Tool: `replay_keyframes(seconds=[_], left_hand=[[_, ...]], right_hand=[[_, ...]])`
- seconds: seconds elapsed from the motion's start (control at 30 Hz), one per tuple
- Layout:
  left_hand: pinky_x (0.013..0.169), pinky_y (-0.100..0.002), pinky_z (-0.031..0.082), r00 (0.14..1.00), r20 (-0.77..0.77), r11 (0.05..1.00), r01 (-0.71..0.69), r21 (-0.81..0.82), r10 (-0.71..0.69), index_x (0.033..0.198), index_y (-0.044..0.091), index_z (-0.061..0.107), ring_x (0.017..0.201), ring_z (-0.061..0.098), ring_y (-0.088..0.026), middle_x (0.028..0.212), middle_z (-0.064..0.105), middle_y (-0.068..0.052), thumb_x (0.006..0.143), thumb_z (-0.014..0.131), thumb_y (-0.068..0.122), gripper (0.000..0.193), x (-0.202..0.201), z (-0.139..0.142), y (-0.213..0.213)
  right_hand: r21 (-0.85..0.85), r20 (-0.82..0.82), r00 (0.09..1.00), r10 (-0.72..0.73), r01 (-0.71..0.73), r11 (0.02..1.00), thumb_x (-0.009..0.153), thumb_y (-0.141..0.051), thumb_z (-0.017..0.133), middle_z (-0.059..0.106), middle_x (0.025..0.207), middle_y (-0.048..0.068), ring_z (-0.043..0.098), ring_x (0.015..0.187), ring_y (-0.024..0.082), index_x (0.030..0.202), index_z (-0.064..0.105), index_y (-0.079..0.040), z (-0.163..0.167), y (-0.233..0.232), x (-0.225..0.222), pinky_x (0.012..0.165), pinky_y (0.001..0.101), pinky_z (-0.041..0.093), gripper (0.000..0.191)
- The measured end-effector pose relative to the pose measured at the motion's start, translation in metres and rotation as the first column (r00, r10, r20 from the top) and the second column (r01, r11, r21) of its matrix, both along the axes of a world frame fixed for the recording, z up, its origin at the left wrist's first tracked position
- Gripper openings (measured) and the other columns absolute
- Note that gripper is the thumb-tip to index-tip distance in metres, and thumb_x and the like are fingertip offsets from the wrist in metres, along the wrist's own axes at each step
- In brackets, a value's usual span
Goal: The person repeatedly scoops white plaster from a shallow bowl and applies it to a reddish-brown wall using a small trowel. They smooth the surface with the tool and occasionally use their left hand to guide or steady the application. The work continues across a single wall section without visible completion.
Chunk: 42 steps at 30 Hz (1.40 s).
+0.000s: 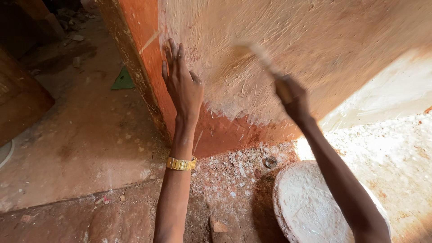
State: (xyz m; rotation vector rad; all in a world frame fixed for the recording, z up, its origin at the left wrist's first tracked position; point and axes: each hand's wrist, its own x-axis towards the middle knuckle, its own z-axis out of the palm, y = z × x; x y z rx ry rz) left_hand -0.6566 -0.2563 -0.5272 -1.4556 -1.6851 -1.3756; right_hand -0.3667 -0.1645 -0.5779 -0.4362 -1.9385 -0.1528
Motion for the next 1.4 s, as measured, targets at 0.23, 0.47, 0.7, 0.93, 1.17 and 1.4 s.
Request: replay_keyframes(seconds=[0.23,0.47,0.7,0.93,1.17,1.4], left_hand=[[0.129,-0.052,0.027,1.0,-0.008,1.0,0.022,0.012,-0.022,0.159,0.002,0.042,0.16,0.022,-0.034,0.171,0.024,-0.018,0.09,0.058,-0.01,0.071,0.007,0.003,-0.002],[0.128,-0.052,0.028,0.998,0.058,1.0,0.02,-0.017,-0.019,0.156,0.003,0.043,0.155,0.034,-0.03,0.169,0.029,-0.019,0.092,0.061,-0.006,0.067,0.011,0.018,-0.004],[0.13,-0.051,0.029,0.992,0.039,0.992,0.122,0.037,-0.124,0.16,0.009,0.041,0.158,0.032,-0.031,0.168,0.037,-0.011,0.085,0.058,-0.017,0.081,0.018,0.009,-0.008],[0.13,-0.051,0.029,0.985,-0.002,0.983,0.171,0.066,-0.171,0.159,0.013,0.043,0.158,0.032,-0.029,0.168,0.038,-0.008,0.086,0.057,-0.02,0.081,0.008,0.001,-0.003],[0.131,-0.048,0.033,0.978,0.004,0.973,0.209,0.1,-0.211,0.16,0.012,0.044,0.159,0.034,-0.029,0.169,0.037,-0.007,0.087,0.056,-0.021,0.08,0.006,-0.003,-0.006],[0.13,-0.051,0.031,0.982,0.024,0.979,0.185,0.083,-0.187,0.159,0.014,0.045,0.159,0.03,-0.03,0.169,0.034,-0.007,0.087,0.053,-0.022,0.081,0.008,-0.005,0.0]], right_hand=[[0.064,-0.406,0.906,-0.12,0.159,0.985,0.119,-0.006,0.057,0.072,0.105,0.012,0.072,0.082,0.016,0.137,0.064,0.0,0.036,0.016,0.059,0.067,0.0286,0.064,0.02],[0.089,-0.367,0.913,-0.18,0.228,0.97,0.119,-0.006,0.057,0.068,0.103,0.01,0.069,0.083,0.016,0.136,0.064,-0.001,0.057,0.014,0.055,0.067,0.0288,0.061,0.019],[0.269,0.102,0.968,-0.229,0.195,0.943,0.102,-0.006,0.07,0.066,0.106,0.012,0.069,0.095,0.026,0.118,0.066,-0.005,0.007,-0.02,-0.01,0.072,0.0364,0.066,0.016],[0.264,0.413,0.911,0.007,-0.127,0.956,0.095,-0.015,0.071,0.07,0.108,0.011,0.071,0.094,0.022,0.127,0.066,-0.002,-0.039,-0.067,-0.037,0.071,0.0301,0.068,0.035],[-0.219,0.117,0.991,-0.061,0.086,0.972,0.104,0.0,0.065,0.07,0.097,0.008,0.069,0.074,0.016,0.126,0.069,-0.004,-0.024,-0.027,0.01,0.054,0.0259,0.062,0.023],[0.055,-0.347,0.934,-0.088,0.114,0.992,0.116,0.005,0.056,0.07,0.113,0.015,0.075,0.096,0.021,0.136,0.063,0.004,0.027,-0.006,0.058,0.076,0.032,0.067,0.021]])
